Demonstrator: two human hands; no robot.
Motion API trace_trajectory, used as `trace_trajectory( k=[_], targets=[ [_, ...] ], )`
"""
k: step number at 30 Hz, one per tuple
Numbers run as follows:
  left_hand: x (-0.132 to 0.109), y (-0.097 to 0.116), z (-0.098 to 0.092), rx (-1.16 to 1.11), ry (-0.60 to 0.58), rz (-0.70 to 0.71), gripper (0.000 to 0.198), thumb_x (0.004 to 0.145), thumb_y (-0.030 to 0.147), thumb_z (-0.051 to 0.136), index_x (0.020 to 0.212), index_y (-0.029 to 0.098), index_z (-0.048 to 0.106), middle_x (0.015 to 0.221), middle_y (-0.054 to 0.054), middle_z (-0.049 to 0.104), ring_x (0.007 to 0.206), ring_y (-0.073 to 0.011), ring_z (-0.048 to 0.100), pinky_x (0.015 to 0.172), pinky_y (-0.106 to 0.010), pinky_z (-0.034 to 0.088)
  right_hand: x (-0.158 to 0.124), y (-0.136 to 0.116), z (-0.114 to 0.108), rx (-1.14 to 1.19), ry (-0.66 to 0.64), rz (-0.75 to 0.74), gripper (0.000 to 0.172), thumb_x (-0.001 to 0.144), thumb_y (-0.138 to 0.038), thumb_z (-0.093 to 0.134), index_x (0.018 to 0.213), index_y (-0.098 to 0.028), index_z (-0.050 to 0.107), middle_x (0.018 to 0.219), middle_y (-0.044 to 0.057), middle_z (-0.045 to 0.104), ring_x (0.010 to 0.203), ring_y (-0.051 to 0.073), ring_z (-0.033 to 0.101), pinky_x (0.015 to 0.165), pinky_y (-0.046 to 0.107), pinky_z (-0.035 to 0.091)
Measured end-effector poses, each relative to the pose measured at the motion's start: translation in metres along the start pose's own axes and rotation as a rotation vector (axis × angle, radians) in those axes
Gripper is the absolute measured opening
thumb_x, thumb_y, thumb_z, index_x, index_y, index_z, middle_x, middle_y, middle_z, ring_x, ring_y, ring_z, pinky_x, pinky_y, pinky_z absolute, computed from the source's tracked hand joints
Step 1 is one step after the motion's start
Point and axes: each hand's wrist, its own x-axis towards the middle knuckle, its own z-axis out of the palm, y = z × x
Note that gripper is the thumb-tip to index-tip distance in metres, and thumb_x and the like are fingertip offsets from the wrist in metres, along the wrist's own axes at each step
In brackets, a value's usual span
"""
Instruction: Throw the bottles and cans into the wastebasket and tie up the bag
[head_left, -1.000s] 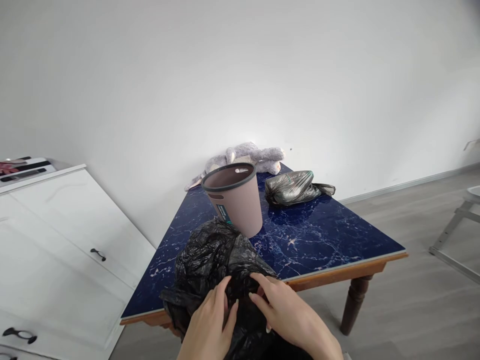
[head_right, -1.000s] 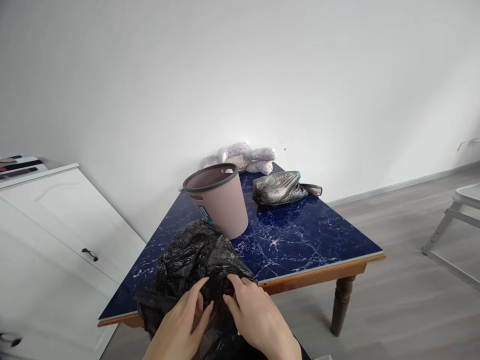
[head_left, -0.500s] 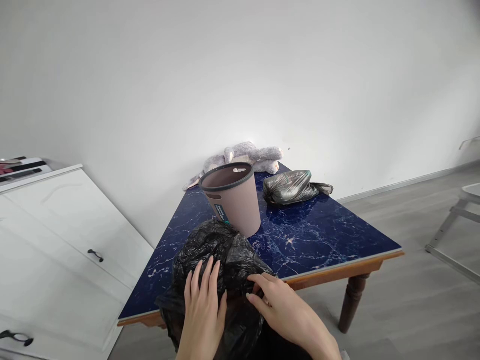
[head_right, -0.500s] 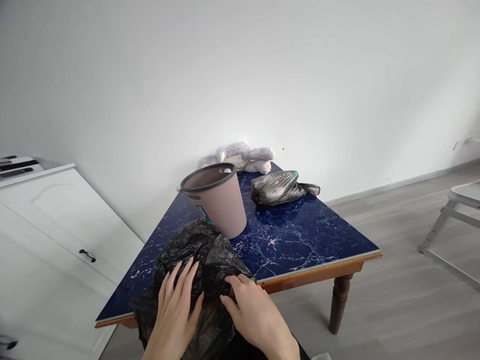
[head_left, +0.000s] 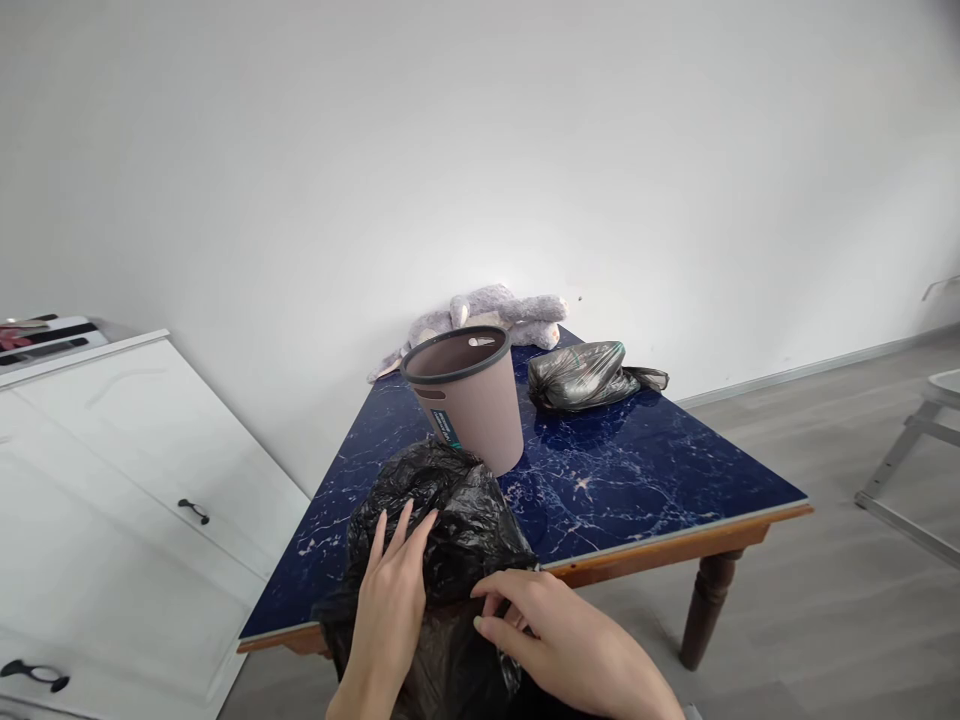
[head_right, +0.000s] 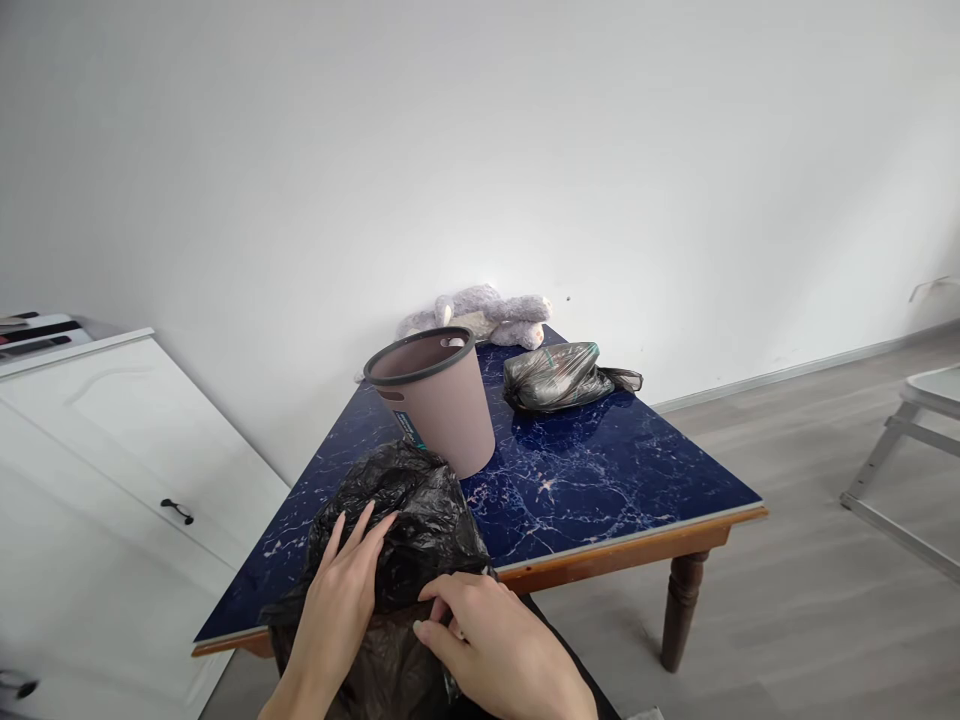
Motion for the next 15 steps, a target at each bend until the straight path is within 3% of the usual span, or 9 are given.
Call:
trace_trajectory(
  k=[3,8,11,15],
  targets=[
    [0.002,0.011,-0.012,-0.022,0.082,-0.007,0.068,0.104,0.007,0.035,0.167,0.033,0.038,0.162,-0.006,0.057,0.16,-0.0311,0.034,0.129,-0.063,0.039,0.001,-0.001,0.002,0.016,0.019,-0.029,0.03,0.104,-0.034,0.055,0.126,-0.025,0.073,0.113,0.003,0.077,0.103,0.024,0.071,0.092,0.032,0.051],
    [0.006,0.048,-0.044,-0.052,0.156,0.043,0.063,0.109,0.012,0.04,0.168,0.035,0.036,0.171,-0.003,0.044,0.161,-0.0345,0.031,0.126,-0.064,0.044,0.008,-0.004,0.008,0.056,0.142,-0.092,0.027,0.107,-0.028,0.048,0.125,-0.024,0.067,0.123,0.007,0.073,0.113,0.026,0.07,0.1,0.036,0.052],
    [0.012,0.071,-0.06,-0.089,0.211,0.132,0.063,0.109,0.009,0.042,0.168,0.03,0.036,0.167,-0.005,0.05,0.158,-0.0327,0.038,0.13,-0.061,0.04,0.013,-0.006,0.012,0.083,0.222,-0.139,0.022,0.108,-0.028,0.044,0.111,-0.022,0.065,0.116,0.01,0.072,0.105,0.025,0.07,0.095,0.037,0.056],
    [0.012,0.094,-0.072,-0.151,0.297,0.273,0.055,0.112,0.012,0.037,0.166,0.023,0.04,0.153,-0.008,0.065,0.152,-0.0311,0.048,0.129,-0.056,0.043,0.015,-0.001,0.016,0.169,0.375,-0.251,0.031,0.11,-0.031,0.04,0.126,-0.023,0.066,0.126,0.012,0.072,0.121,0.027,0.067,0.108,0.042,0.054]
  ],
)
